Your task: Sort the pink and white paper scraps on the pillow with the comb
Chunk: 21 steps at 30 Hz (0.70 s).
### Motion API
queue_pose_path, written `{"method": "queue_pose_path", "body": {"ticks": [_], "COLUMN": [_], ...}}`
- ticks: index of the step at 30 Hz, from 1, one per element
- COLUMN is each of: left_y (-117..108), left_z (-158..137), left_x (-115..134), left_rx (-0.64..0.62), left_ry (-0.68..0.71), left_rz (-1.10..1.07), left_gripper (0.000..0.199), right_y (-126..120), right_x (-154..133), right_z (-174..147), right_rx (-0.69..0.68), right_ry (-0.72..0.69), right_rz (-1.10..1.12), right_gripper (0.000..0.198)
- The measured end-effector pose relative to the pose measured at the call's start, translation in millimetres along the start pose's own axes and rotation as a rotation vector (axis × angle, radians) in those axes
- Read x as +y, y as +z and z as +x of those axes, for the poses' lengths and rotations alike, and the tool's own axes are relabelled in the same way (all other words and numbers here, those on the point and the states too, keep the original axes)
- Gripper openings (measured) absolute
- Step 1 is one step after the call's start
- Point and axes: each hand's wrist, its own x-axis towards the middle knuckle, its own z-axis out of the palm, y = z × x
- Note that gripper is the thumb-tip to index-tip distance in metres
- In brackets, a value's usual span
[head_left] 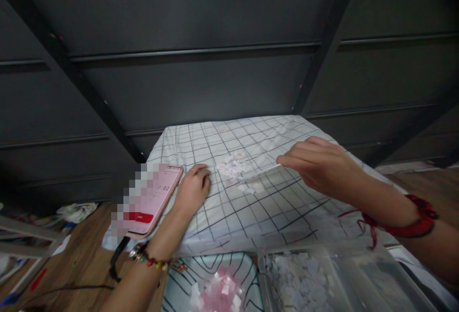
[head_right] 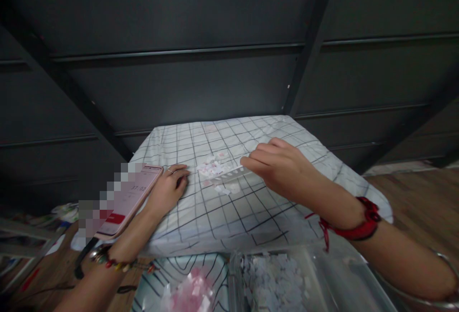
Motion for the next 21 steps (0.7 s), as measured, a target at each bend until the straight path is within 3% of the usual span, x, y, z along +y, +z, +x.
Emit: {"method": "queue_pose_path", "body": {"ticks": [6,15,21], "left_y": [0,-1,-1], "left_z": [0,0,0], "left_x": [0,2,1], "left_rx": [0.01,-0.007,-0.006], "left_ry": [-0.001,-0.003,-0.009], "left_rz": [0.01,0.0,0.011], "left_gripper": [0.024,0.025,0.025], "right_y": [-1,-10,-5], "right_x": [-1,1,0], "right_z": [5,-15,-5], "right_rx": [0.018,-0.028,-0.014], "right_ry": [0.007,0.045,0.044], "right_rz": [0.015,0.012,-0.037], "right_gripper": [0.027,0.031,0.031]}}
